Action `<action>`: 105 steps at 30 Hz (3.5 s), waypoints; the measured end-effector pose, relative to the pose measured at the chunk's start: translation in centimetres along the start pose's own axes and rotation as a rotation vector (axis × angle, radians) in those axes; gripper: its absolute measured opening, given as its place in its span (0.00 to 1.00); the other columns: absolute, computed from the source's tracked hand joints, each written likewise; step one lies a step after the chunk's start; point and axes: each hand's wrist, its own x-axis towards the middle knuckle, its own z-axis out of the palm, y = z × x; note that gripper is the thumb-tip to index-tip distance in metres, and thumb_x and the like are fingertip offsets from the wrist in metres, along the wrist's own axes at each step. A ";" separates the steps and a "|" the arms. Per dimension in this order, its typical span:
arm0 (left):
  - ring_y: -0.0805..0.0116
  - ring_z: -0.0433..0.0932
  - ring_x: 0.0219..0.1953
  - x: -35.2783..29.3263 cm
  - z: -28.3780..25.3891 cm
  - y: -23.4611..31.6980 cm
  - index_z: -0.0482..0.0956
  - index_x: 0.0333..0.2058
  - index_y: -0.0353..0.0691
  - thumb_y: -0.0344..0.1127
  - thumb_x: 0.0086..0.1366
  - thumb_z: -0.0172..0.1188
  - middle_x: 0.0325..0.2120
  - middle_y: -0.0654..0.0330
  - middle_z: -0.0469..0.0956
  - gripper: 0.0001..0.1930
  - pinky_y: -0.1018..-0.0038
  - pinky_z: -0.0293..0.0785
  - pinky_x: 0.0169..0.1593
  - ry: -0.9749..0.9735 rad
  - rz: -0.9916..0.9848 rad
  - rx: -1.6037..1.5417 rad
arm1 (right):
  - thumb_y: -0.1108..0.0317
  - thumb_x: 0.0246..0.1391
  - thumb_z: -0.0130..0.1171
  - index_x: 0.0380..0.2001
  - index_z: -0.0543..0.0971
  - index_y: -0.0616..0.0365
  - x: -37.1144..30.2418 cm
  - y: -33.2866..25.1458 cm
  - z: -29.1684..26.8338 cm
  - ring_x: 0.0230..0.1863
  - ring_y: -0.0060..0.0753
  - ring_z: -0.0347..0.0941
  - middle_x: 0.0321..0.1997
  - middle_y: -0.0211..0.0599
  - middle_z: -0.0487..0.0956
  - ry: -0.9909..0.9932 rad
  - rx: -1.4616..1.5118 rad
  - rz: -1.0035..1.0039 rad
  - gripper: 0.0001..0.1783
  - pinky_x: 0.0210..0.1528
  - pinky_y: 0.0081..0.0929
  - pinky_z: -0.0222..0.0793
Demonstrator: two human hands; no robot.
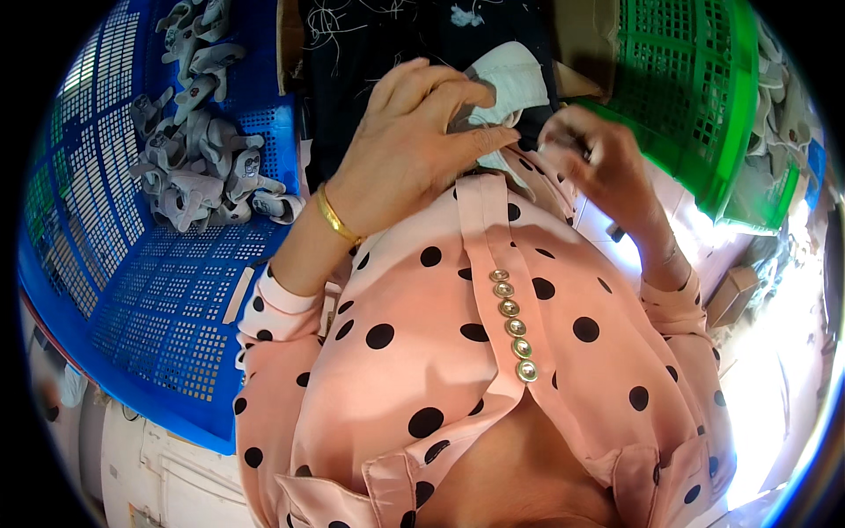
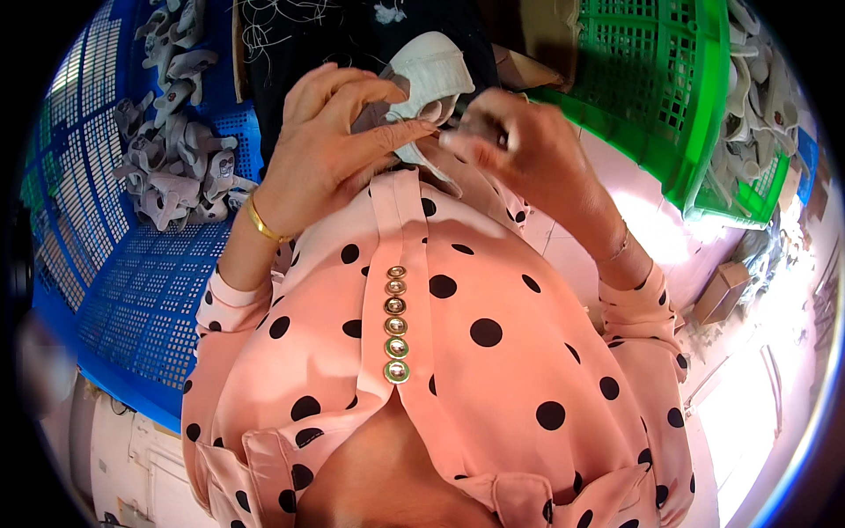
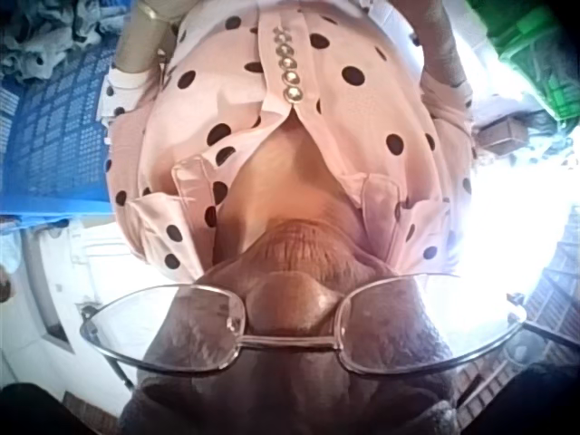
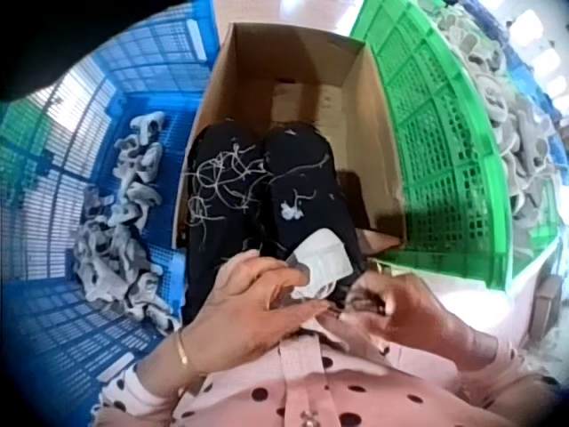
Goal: The person uses a pair of scissors to trim loose threads and excess fabric from the edges of a small, light-colored slipper. They handle the slipper with both hands, turning it to access different areas, and place the finished item into a green basket before picking up another slipper to repeat the process.
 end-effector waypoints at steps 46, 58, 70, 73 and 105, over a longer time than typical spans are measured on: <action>0.76 0.72 0.47 2.2 1.7 -2.2 0.75 0.39 0.35 0.34 0.71 0.54 0.45 0.58 0.77 0.07 0.80 0.66 0.55 0.424 -0.715 -1.094 | 0.51 0.56 0.63 0.30 0.72 0.58 8.2 0.1 0.7 0.17 0.35 0.72 0.18 0.36 0.74 0.492 -0.190 -0.342 0.20 0.20 0.26 0.66; 0.76 0.71 0.46 2.3 1.5 -2.3 0.75 0.38 0.36 0.34 0.71 0.54 0.42 0.62 0.76 0.07 0.79 0.65 0.55 0.410 -0.663 -1.191 | 0.48 0.52 0.62 0.18 0.71 0.56 6.6 -2.2 0.7 0.16 0.35 0.74 0.12 0.37 0.72 0.212 -0.801 -0.391 0.24 0.18 0.26 0.65; 0.78 0.71 0.43 1.5 1.6 -1.9 0.75 0.40 0.36 0.36 0.71 0.54 0.42 0.64 0.76 0.08 0.80 0.66 0.52 0.389 -0.722 -1.230 | 0.48 0.54 0.61 0.19 0.73 0.58 7.3 -1.2 2.1 0.16 0.38 0.74 0.13 0.39 0.73 0.249 -0.599 -0.349 0.24 0.19 0.30 0.65; 0.77 0.71 0.45 1.0 1.3 -2.4 0.75 0.40 0.37 0.37 0.72 0.52 0.43 0.62 0.75 0.09 0.80 0.65 0.52 0.482 -0.702 -1.206 | 0.48 0.59 0.57 0.26 0.74 0.62 7.8 0.5 1.9 0.18 0.33 0.72 0.15 0.36 0.74 0.294 -0.132 -0.171 0.25 0.21 0.29 0.64; 0.77 0.73 0.30 3.9 1.6 -3.2 0.79 0.33 0.35 0.35 0.63 0.64 0.29 0.63 0.76 0.08 0.81 0.70 0.35 0.244 -0.445 -0.461 | 0.46 0.53 0.61 0.21 0.70 0.56 4.8 -1.2 -1.2 0.18 0.45 0.72 0.14 0.39 0.71 0.262 -0.611 -0.266 0.25 0.18 0.35 0.64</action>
